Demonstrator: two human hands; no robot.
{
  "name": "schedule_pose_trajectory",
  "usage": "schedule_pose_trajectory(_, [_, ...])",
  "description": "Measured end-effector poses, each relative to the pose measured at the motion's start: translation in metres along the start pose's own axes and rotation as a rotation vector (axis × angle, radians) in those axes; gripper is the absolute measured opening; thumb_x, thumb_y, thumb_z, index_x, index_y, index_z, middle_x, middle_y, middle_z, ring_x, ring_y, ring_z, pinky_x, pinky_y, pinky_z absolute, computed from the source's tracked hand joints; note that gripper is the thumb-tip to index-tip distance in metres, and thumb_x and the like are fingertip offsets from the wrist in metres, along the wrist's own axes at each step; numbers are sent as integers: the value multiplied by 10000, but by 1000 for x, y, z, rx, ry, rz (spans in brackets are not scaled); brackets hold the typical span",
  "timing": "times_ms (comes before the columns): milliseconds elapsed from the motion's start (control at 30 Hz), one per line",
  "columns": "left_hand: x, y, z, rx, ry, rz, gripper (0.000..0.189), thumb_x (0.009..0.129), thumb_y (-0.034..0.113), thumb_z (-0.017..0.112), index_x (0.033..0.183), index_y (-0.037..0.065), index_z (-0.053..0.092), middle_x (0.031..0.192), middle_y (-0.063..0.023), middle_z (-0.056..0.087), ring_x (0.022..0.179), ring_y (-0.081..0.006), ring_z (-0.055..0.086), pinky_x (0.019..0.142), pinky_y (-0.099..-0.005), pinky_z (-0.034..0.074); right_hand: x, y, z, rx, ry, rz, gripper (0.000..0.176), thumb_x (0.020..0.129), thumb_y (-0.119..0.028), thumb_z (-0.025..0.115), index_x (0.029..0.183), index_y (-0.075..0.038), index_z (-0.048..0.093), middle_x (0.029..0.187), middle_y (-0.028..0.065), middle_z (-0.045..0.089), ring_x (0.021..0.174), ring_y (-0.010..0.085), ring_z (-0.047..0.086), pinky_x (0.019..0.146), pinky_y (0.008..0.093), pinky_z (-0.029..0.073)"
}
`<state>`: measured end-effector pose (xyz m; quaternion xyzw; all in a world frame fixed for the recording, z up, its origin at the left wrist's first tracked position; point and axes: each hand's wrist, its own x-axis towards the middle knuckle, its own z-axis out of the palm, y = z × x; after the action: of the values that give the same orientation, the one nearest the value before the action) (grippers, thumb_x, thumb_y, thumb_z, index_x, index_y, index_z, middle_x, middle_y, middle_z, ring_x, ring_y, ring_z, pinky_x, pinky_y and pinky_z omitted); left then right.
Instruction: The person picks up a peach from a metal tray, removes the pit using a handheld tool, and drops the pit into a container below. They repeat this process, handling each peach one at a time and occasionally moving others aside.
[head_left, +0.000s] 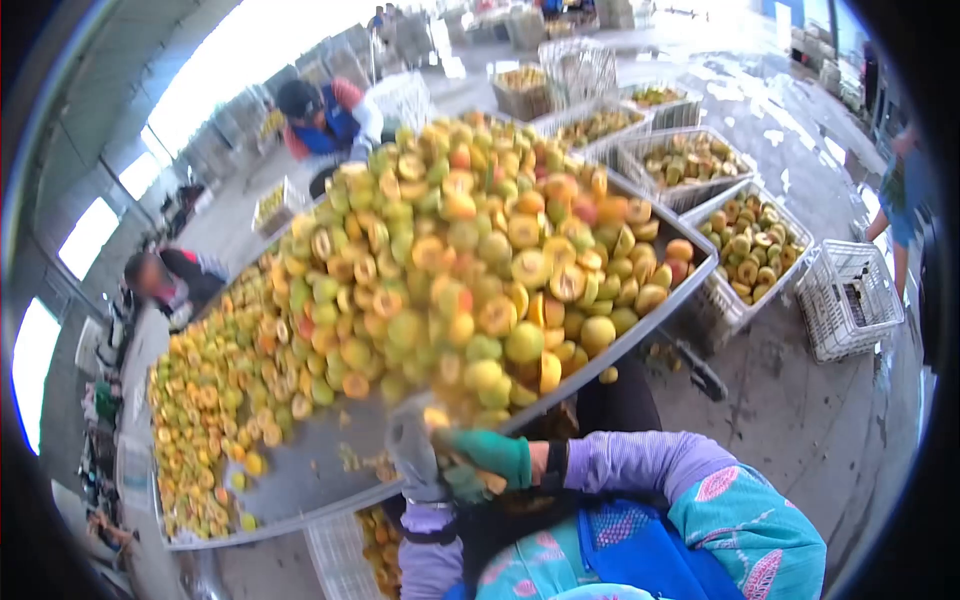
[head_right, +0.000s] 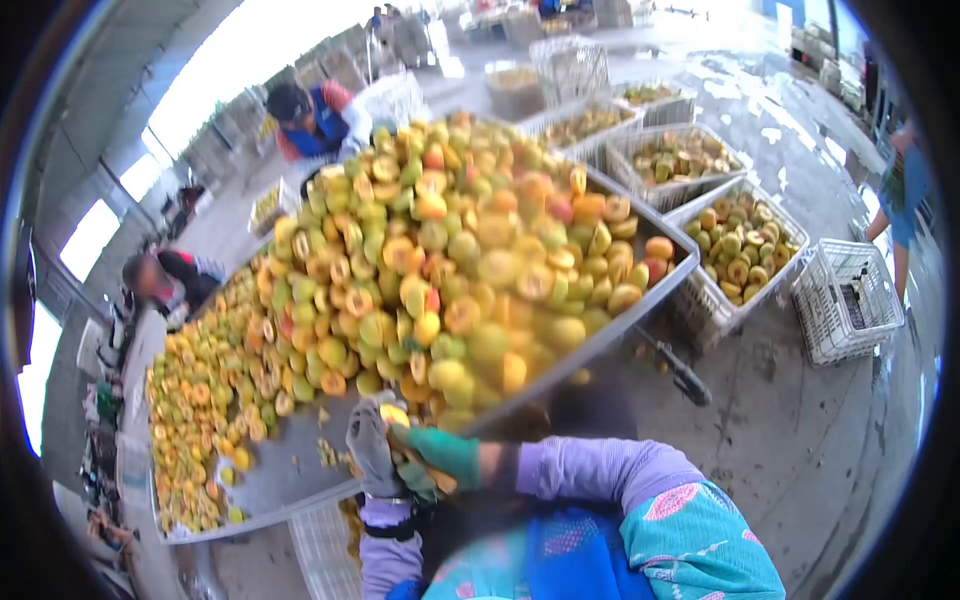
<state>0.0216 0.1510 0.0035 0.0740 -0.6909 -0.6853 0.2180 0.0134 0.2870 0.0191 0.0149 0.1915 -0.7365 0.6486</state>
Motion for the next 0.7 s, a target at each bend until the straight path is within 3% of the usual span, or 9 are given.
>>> schedule_pose_trajectory(67, [13,11,-4,68,-145,-74,340,969,273,462,996,-29,616,877,-159,659,774,-208,628,698,-308,509,-25,-12,33,-558,350,-148,484,894,-623,480,785,-153,449,470,-18,398,332,122,349,321,265,269])
schedule_pose_trajectory(200, [3,32,-6,-156,-359,-148,425,955,386,472,997,-18,596,810,-145,646,718,-212,617,661,-308,509,-23,-5,25,-44,-149,-26,409,962,-524,430,802,-150,466,502,-55,378,393,75,332,363,243,268])
schedule_pose_trajectory(233, [-2,30,-8,-388,-228,-355,458,942,429,480,1028,-10,580,814,-138,636,725,-214,611,652,-319,510,-18,2,25,60,-307,-50,380,981,-490,410,785,-167,455,520,-65,378,400,64,321,368,234,263])
schedule_pose_trajectory(333, [-18,25,-30,-523,-68,-273,294,930,312,541,994,35,613,861,-51,619,727,-148,571,630,-270,501,3,23,28,169,-490,-41,370,985,-482,402,768,-184,437,533,-67,378,402,61,328,375,229,263])
schedule_pose_trajectory(400, [-42,44,-49,-472,243,-383,238,917,292,550,996,73,601,840,-40,591,694,-140,552,585,-261,466,8,36,30,132,-586,88,379,987,-480,397,745,-192,436,507,-70,374,383,63,334,359,227,261])
schedule_pose_trajectory(500, [-73,66,-94,-489,524,-289,212,899,288,568,965,91,609,814,-58,583,607,-128,527,512,-270,416,-10,32,39,35,-396,85,406,969,-517,418,742,-182,444,485,-78,357,369,65,330,347,223,266])
schedule_pose_trajectory(567, [-80,37,-193,276,421,-392,274,868,303,589,980,54,618,839,-115,605,686,-231,578,602,-348,471,-15,12,15,-38,-162,103,416,953,-536,442,767,-165,466,510,-68,379,400,64,364,358,222,283])
schedule_pose_trajectory(667, [-53,32,-198,1621,357,-151,316,819,288,633,973,12,628,921,-165,628,842,-318,592,747,-430,474,-21,-5,-13,54,54,25,397,964,-506,436,793,-150,476,540,-34,409,443,98,411,386,240,320])
schedule_pose_trajectory(700, [-27,31,-177,1398,306,9,335,799,274,648,997,4,627,971,-180,628,922,-336,575,812,-443,452,-22,-7,-10,41,53,-17,393,967,-503,429,798,-152,479,544,-29,415,446,108,414,395,248,328])
